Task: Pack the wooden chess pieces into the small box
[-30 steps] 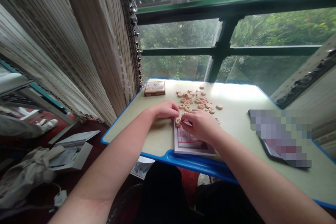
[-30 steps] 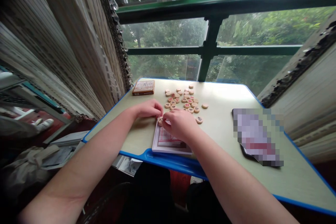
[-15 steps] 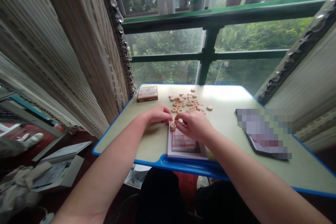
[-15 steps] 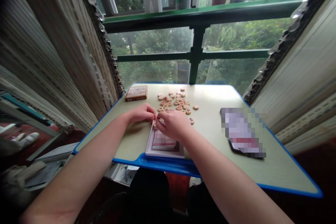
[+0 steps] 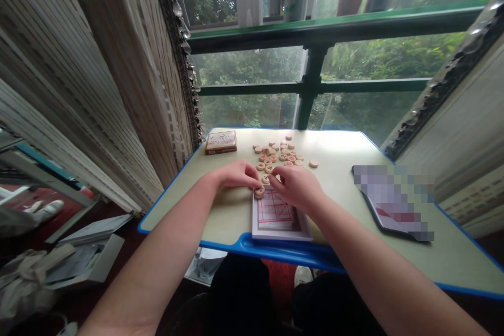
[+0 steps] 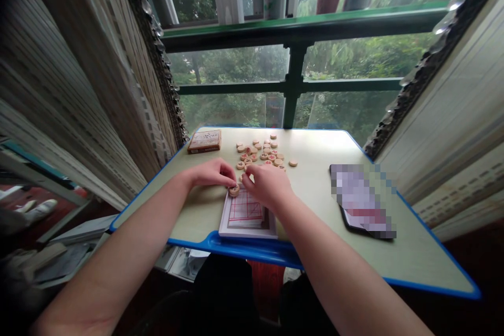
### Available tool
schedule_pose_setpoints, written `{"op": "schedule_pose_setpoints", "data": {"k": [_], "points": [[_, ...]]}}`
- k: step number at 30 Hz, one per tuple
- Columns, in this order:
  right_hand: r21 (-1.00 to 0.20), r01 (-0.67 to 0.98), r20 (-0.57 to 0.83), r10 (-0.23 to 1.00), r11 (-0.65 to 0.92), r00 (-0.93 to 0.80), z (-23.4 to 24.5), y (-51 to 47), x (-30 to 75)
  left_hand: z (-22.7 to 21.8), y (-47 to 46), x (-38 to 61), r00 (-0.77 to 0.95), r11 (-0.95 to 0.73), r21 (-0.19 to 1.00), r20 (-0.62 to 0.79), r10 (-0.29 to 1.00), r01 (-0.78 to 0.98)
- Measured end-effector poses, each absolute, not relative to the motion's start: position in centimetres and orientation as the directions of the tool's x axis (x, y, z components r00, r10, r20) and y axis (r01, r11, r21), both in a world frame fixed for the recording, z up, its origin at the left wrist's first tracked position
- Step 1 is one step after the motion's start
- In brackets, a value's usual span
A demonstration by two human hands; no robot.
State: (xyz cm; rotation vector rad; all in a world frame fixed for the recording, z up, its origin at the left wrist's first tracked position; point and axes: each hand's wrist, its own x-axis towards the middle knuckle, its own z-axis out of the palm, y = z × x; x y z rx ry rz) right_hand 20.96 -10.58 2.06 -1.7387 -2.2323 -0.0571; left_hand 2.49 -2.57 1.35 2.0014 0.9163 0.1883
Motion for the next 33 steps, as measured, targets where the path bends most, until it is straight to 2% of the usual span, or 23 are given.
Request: {"op": "schedule_pose_setpoints", "data": {"k": [4, 8, 20, 26, 33], "points": [[-0.133, 0.926, 0.205, 0.924, 0.354, -0.324, 1.87, -10.65, 20.90, 1.27, -2.32, 2.47, 0.734, -0.342, 0.779, -0.211, 0.646, 0.526], [-0.133, 0.898, 0.206, 0.898, 0.419, -0.389, 1.78, -10.73, 20.76, 1.29, -2.24, 2.40, 0.747, -0.340, 0.788, -0.215, 0.629, 0.513], [-0.164, 0.915, 0.177, 0.924, 0.367, -0.339, 1.77, -10.62, 20.69, 1.00, -1.98, 2.22, 0.744, -0.316, 0.808, -0.210, 0.634, 0.497], [-0.160, 0.914, 0.159, 0.924, 0.373, -0.349, 1.88, -10.58, 20.79, 1.22, -2.22, 2.37, 0.732, -0.288, 0.815, -0.226, 0.642, 0.504], [-0.209, 0.898, 0.136, 0.920, 0.388, -0.367, 1.75, -10.17, 21.07, 1.22, -2.15, 2.21, 0.745, -0.315, 0.805, -0.220, 0.630, 0.503]]}}
